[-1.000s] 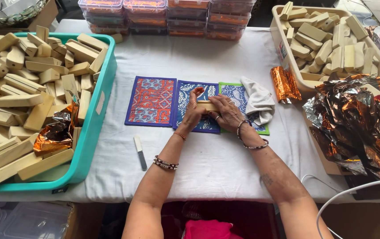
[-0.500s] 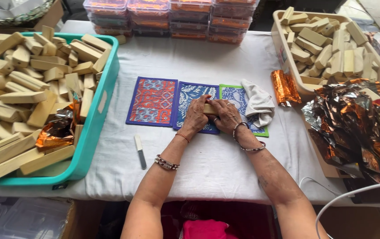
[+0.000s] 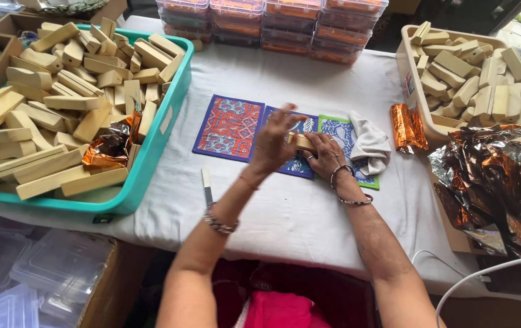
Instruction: Wrapping wooden blocks in gold foil at a workstation.
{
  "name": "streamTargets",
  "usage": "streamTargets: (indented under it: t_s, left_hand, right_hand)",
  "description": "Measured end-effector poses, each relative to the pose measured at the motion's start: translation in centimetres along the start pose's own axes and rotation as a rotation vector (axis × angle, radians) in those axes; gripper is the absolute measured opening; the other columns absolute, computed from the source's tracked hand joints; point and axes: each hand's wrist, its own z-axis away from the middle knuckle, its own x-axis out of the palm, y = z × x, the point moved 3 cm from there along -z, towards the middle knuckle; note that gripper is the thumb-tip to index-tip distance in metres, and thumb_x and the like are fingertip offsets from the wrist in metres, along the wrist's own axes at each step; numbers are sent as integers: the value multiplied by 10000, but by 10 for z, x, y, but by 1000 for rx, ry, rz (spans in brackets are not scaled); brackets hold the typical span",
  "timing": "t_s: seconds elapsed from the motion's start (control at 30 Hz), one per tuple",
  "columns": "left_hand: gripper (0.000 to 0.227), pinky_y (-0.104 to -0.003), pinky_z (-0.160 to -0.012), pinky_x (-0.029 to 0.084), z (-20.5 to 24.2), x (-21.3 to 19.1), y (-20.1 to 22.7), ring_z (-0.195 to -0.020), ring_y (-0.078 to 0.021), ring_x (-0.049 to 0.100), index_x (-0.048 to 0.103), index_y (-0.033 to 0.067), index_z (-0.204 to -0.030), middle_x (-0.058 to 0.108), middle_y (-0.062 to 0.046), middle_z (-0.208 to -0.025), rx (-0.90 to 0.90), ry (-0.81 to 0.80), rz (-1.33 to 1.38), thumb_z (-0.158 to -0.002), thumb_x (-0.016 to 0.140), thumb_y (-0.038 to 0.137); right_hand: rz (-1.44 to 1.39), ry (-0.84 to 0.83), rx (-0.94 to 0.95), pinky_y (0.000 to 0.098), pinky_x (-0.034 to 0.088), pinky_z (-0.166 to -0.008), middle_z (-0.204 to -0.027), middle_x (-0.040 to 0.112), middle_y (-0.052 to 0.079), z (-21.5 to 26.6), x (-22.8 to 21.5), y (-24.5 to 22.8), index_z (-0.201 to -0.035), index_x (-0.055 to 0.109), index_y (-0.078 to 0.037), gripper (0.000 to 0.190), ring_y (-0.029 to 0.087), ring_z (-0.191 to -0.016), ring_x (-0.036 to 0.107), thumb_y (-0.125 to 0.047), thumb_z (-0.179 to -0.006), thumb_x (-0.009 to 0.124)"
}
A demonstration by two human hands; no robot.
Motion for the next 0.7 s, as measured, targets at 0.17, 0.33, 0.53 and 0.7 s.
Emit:
streamTargets:
  t_s: [0.17, 0.33, 0.53, 0.7]
  left_hand:
    - [438, -430, -1067, 500, 3, -135, -37, -1290, -332, 568, 623, 74, -1263, 604, -168, -1328, -72, 189, -364, -859, 789, 50]
    - [627, -443, -930, 518, 37, -225, -94, -1184, -343, 604, 617, 24, -1314, 647, -190, -1276, -341, 213, -903, -818, 902, 281]
    - [395, -495, -761, 519, 64, -246, -117, -970, -344, 671, 764, 97, -1081, 721, -131, -1018, -653, 40, -976, -803, 855, 362]
    - [142, -442, -762, 551, 65, -253, -103, -934, -317, 697, 739, 87, -1019, 739, -104, -1022, -435, 353, -901, -1048, 669, 207]
  right_hand:
    - [-29, -19, 42, 455, 466, -1047, -1340, 610, 103, -1, -4, -3, -1393, 582, -157, 544, 329, -1244, 574, -274, -888, 748]
    - [-13, -35, 75, 442, 467, -1059, -1340, 613, 91, -1, -4, -3, -1395, 579, -170, 536, 310, -1252, 578, -313, -904, 740]
    - [6, -48, 92, 435, 471, -1060, -1334, 618, 86, -1, -4, -4, -1403, 577, -185, 537, 298, -1245, 586, -339, -913, 734]
    - [1, -42, 105, 434, 478, -1051, -1320, 624, 90, -1, -7, -5, -1396, 579, -181, 542, 302, -1237, 591, -350, -908, 741]
